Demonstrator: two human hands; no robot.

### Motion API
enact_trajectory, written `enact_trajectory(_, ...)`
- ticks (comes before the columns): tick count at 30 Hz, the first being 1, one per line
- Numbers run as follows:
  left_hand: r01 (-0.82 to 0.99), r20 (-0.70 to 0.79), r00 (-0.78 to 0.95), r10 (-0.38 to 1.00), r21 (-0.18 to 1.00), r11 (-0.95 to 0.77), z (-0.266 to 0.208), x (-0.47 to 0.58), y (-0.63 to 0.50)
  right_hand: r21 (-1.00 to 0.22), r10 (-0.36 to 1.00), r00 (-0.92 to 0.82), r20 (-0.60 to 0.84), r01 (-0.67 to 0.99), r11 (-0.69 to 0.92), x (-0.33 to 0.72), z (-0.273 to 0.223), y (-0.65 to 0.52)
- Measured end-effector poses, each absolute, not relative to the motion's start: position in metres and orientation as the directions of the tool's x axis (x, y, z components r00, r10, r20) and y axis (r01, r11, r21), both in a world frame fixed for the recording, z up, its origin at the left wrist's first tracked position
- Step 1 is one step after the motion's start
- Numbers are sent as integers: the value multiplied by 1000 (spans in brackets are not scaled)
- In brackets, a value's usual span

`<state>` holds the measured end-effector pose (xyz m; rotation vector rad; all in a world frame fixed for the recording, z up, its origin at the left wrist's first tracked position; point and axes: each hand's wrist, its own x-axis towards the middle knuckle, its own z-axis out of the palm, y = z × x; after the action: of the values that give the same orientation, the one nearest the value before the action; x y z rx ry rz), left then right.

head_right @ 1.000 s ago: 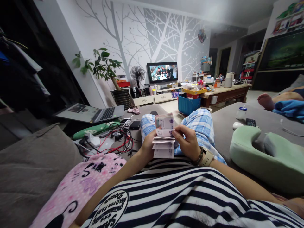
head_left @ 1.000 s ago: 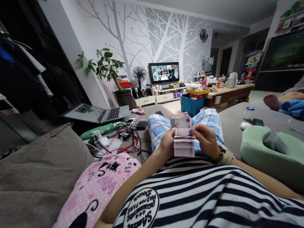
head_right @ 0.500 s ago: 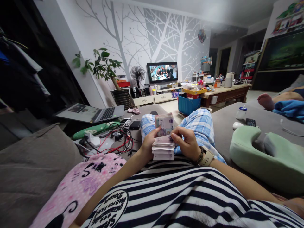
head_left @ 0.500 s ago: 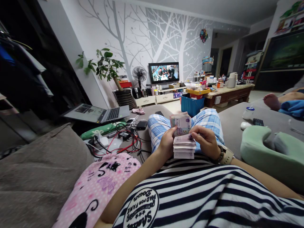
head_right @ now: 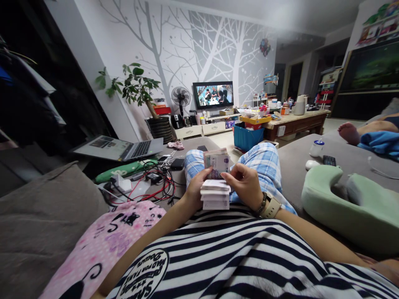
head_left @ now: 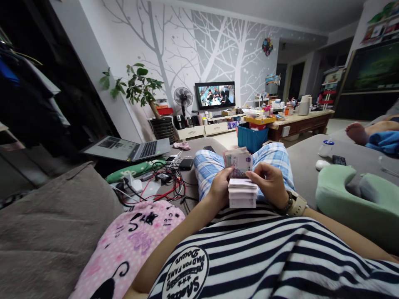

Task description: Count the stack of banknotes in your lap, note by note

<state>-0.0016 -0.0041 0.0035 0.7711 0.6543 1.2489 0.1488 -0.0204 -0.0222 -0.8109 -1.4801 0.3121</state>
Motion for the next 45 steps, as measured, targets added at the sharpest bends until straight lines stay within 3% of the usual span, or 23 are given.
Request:
enact_trajectory(8,-534,-16,288,957,827,175,4,-5,-9,-731,710,183,680,238,640,152,-24,-8)
enact_trajectory(20,-574,50,361,931,799,180,1,-2,-4,-721,697,189,691,239,650,151,-23,-9)
enact_trajectory(29,-539,8,310,951,825,169,-1,-5,-5,-730,707,184,683,209,651,153,-27,-3)
enact_trajectory(35,-556,-22,369,929,796,239,3,-2,-4,-733,707,195,680,203,650,152,-27,-6)
enact_trajectory(45,-547,48,390,919,816,189,3,-2,-4,-704,690,141,710,178,688,150,-25,-14)
